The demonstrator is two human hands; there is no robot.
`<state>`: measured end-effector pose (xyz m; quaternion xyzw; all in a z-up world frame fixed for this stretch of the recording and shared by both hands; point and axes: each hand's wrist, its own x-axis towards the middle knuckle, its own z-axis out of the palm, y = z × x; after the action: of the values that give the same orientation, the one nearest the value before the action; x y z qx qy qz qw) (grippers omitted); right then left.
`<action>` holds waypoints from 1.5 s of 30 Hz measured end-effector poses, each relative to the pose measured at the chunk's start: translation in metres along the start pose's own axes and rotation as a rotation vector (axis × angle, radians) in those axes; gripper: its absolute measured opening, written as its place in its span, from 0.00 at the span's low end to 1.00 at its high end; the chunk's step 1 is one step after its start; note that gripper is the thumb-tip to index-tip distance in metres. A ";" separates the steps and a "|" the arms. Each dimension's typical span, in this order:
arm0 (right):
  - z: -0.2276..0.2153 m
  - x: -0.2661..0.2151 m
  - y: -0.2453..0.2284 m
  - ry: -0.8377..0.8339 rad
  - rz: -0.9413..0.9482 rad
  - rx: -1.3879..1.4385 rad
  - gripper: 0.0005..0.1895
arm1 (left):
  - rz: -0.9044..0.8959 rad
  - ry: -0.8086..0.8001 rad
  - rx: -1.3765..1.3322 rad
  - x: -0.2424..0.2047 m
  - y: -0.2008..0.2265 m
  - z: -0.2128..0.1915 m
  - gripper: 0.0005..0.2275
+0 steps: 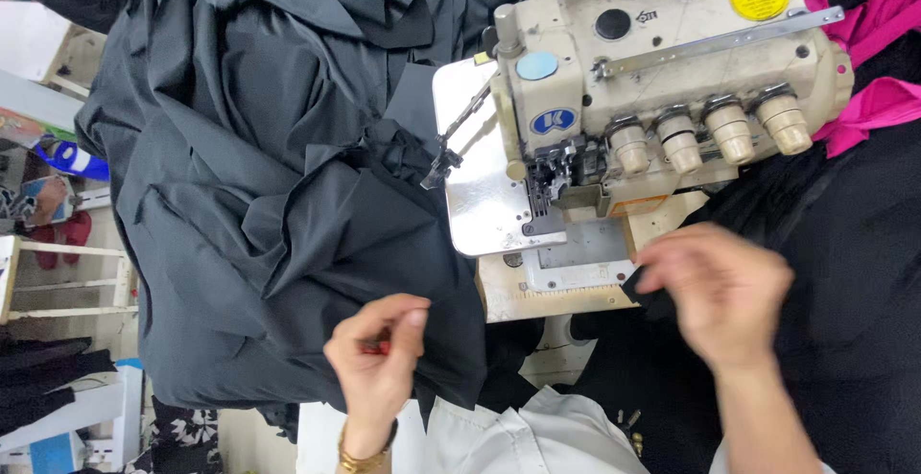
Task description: The person uses a red-handled screwdriver to adjust the needle area of a serger sewing machine. They manipulate small metal parts and thread guides with their hands and the tool, focusing on the machine's internal mechanism.
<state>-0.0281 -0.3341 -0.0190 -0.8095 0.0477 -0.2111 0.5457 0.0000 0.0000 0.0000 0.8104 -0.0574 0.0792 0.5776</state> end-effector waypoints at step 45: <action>0.097 -0.073 -0.041 -0.151 0.177 0.153 0.08 | 0.125 -0.599 0.277 0.005 0.022 0.016 0.05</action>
<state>-0.0624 -0.2121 -0.0339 -0.7717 0.0613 -0.1038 0.6244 0.0022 -0.0221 0.0163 0.8633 -0.2630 -0.1202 0.4136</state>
